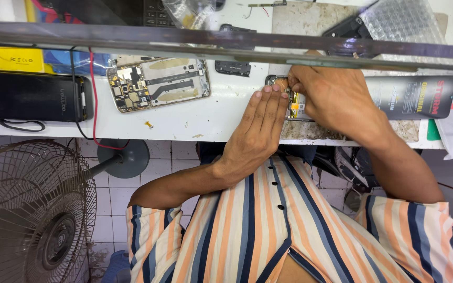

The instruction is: The person works on a disassembled smartphone at a cluttered workbench, handling the battery and internal components. They repeatedly place and remove the battery, adjust internal parts, and handle a screwdriver and bubble wrap while assembling the device.

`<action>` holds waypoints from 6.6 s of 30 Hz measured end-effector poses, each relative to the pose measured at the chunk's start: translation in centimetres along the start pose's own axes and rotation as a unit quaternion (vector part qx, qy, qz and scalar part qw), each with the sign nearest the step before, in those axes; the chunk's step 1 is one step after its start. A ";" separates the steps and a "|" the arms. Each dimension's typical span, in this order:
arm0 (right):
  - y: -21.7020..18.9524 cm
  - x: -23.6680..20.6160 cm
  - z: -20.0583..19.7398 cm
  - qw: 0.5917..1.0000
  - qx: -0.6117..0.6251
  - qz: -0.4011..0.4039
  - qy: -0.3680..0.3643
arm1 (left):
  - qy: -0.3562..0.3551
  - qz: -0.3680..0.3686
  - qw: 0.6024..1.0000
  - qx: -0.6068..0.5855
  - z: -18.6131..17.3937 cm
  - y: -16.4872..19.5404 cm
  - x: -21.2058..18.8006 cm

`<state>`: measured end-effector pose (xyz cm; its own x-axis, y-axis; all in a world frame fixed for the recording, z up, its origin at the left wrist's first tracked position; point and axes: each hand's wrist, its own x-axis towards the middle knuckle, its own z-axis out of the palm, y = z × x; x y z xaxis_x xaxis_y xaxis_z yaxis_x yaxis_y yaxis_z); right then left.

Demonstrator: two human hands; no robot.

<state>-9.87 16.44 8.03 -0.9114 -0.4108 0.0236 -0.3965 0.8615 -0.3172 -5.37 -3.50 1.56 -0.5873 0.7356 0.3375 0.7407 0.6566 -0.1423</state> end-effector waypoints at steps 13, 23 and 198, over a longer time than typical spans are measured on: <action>-2.3 -3.7 -0.4 0.998 0.028 0.031 0.045 | -0.021 -0.005 0.999 -0.037 -0.1 0.2 0.2; -3.1 -4.1 0.3 0.996 0.013 0.034 0.082 | -0.023 -0.004 0.999 -0.040 0.3 0.3 -0.3; 5.9 -19.8 4.4 0.624 0.517 0.091 0.578 | 0.017 0.172 0.933 -0.316 -4.4 2.3 15.5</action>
<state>6.30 28.31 1.48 -0.6385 0.6711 0.3767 -0.5364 -0.0372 -0.8431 -11.30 8.66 10.56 -0.2763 0.8722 0.4036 0.9343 0.1454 0.3255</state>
